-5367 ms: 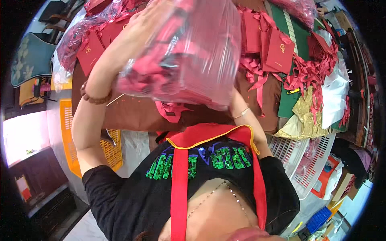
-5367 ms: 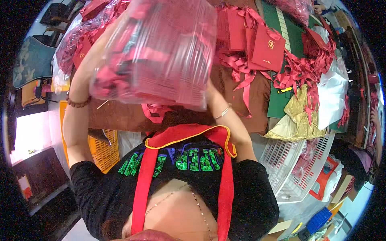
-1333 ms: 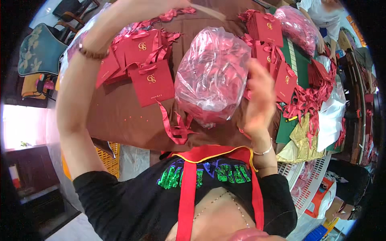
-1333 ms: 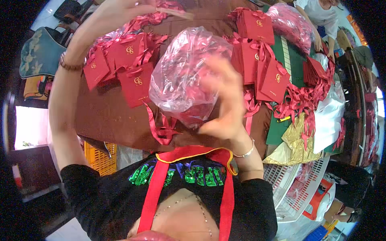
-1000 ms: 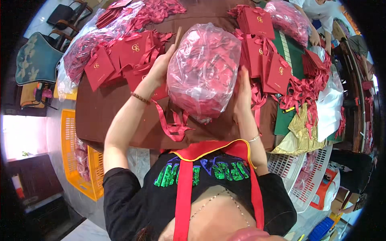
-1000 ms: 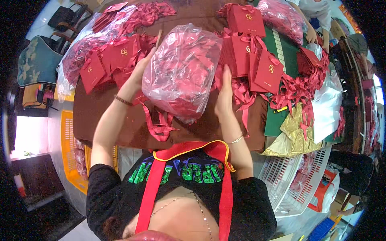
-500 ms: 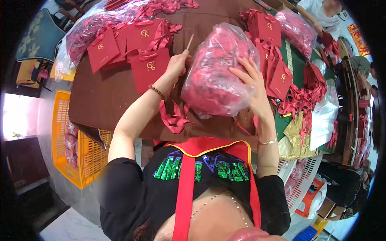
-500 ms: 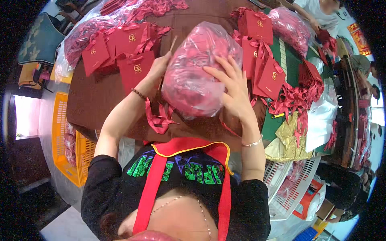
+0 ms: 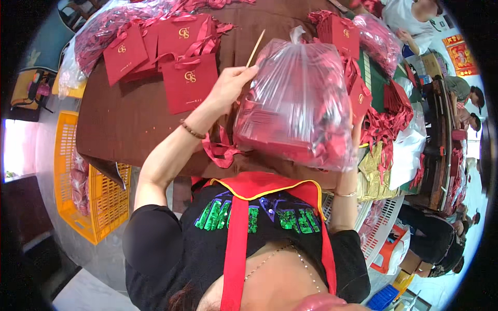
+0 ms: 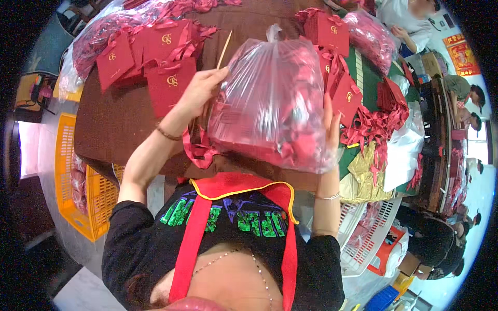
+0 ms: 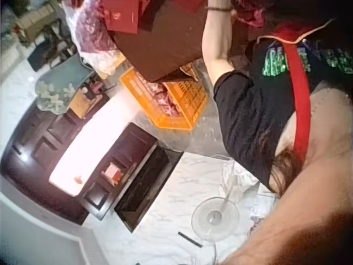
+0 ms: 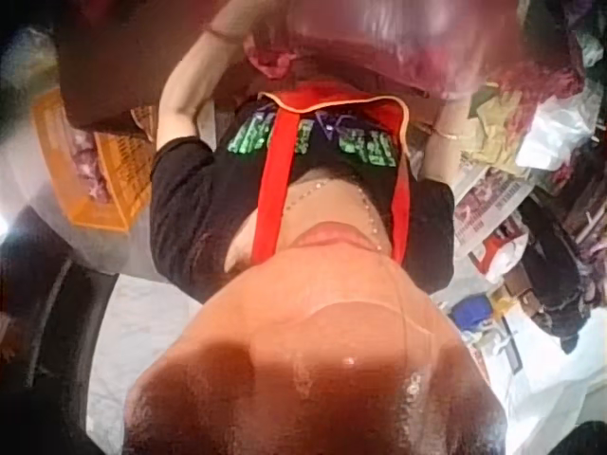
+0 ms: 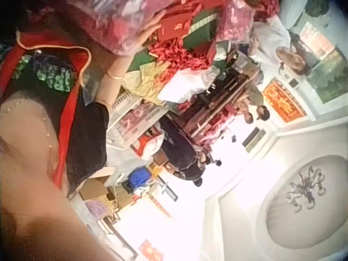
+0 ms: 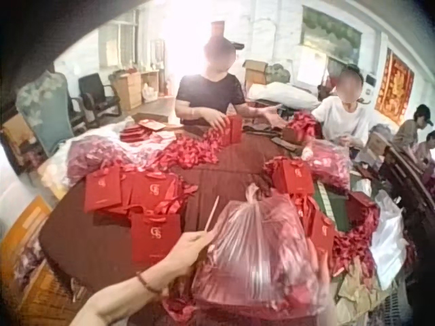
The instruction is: Packing small red gift bags into a larger plastic bag and tying it shut.
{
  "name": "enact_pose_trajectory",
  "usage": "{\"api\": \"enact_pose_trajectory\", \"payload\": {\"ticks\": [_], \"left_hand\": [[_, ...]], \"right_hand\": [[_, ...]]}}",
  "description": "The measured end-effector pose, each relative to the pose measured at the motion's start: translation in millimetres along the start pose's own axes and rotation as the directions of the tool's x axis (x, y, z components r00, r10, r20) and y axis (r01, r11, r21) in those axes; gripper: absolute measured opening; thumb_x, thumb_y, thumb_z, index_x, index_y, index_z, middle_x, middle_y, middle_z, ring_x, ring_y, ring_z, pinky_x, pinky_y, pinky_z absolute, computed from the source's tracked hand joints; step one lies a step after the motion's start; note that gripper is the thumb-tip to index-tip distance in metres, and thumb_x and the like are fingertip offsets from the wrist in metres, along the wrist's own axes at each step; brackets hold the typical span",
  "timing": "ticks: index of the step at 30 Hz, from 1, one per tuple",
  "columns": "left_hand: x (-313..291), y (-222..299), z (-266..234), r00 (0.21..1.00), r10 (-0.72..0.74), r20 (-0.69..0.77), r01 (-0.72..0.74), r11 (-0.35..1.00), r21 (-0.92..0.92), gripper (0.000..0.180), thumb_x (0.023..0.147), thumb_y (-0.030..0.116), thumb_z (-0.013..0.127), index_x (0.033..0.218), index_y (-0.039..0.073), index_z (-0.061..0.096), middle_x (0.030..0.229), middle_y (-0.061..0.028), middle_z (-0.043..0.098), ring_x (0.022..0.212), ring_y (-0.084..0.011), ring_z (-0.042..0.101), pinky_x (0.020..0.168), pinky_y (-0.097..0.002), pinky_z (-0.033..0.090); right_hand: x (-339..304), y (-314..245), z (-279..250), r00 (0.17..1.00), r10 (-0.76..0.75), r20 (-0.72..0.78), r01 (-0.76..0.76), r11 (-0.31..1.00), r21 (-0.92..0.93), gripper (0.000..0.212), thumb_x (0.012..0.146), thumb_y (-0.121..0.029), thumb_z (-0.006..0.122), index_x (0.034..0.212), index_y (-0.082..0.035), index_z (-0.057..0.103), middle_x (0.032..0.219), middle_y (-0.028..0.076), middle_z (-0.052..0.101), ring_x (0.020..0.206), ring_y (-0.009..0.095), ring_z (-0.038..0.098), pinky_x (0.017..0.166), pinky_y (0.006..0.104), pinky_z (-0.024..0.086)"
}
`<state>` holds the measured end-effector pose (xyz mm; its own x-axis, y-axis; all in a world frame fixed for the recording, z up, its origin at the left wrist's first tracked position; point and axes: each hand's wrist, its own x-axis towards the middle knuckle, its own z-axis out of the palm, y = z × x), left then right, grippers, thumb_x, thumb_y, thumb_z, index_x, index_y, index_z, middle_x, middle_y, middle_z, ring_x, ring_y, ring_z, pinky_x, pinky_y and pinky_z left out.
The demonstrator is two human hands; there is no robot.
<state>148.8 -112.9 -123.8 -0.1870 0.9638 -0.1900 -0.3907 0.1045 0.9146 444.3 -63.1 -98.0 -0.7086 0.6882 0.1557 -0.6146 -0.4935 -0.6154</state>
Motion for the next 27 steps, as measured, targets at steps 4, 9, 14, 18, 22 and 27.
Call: {"api": "enact_pose_trajectory", "payload": {"ticks": [4,9,14,18,22,27], "left_hand": [[-22.6,34.6,6.2,0.995,0.043,0.089,-0.069,0.948,0.311,0.025,0.085,0.027,0.056,0.073,0.005,0.061,0.058,0.0085,0.044,0.049,-0.0004,0.034,0.043,-0.0185,0.024],[-44.1,45.8,-12.2,0.997,0.012,0.074,-0.031,0.963,0.269,0.023,0.089,0.024,0.050,0.097,0.005,0.061,0.064,0.0081,0.048,0.045,-0.0001,0.029,0.042,-0.0162,0.023],[-56.1,53.3,-48.0,0.914,0.388,0.121,-0.333,0.544,0.770,0.025,0.090,0.023,0.046,0.105,0.006,0.056,0.073,0.0012,0.052,0.064,-0.0042,0.046,0.056,-0.0208,0.041],[-74.2,73.6,-73.2,0.917,0.366,0.159,-0.199,0.076,0.977,0.020,0.082,0.024,0.055,0.091,0.007,0.062,0.073,-0.0099,0.060,0.069,-0.0219,0.058,0.065,-0.0303,0.045],[-64.0,61.6,-85.1,0.928,0.263,0.265,-0.252,-0.084,0.964,0.018,0.079,0.025,0.055,0.081,0.009,0.061,0.073,-0.0104,0.060,0.074,-0.0292,0.057,0.065,-0.0381,0.045],[-42.3,37.2,-62.8,0.907,0.064,0.415,-0.404,-0.140,0.904,0.010,0.074,0.017,0.053,0.071,0.008,0.056,0.067,-0.0101,0.058,0.069,-0.0299,0.059,0.059,-0.0400,0.046]], "right_hand": [[-43.5,40.8,-102.5,0.952,0.212,-0.219,-0.227,0.973,-0.044,0.061,0.089,-0.051,0.036,0.131,-0.006,0.034,0.116,0.008,0.050,0.099,0.020,0.051,0.090,0.0321,0.039],[-25.5,-2.9,-38.3,0.822,0.036,-0.568,-0.495,0.537,-0.683,0.039,0.091,-0.028,0.044,0.118,0.000,0.050,0.107,0.003,0.054,0.095,0.009,0.049,0.085,0.0246,0.038],[4.1,5.0,6.9,0.844,-0.379,-0.379,-0.233,0.378,-0.896,0.040,0.084,-0.015,0.055,0.121,-0.001,0.047,0.115,0.007,0.052,0.103,0.013,0.048,0.087,0.0260,0.037],[24.8,12.1,30.1,0.937,-0.268,-0.223,-0.189,0.148,-0.971,0.058,0.083,-0.016,0.056,0.133,-0.002,0.030,0.139,0.012,0.025,0.126,0.020,0.027,0.102,0.0310,0.024],[33.7,17.8,36.2,0.947,-0.172,-0.271,-0.216,0.280,-0.935,0.076,0.080,-0.014,0.058,0.138,-0.003,0.010,0.143,0.012,0.014,0.132,0.020,0.011,0.106,0.0311,0.009],[40.1,23.9,37.5,0.958,-0.152,-0.241,-0.216,0.167,-0.962,0.078,0.078,-0.013,0.059,0.139,-0.003,0.010,0.143,0.012,0.015,0.131,0.020,0.013,0.106,0.0304,0.011]]}}
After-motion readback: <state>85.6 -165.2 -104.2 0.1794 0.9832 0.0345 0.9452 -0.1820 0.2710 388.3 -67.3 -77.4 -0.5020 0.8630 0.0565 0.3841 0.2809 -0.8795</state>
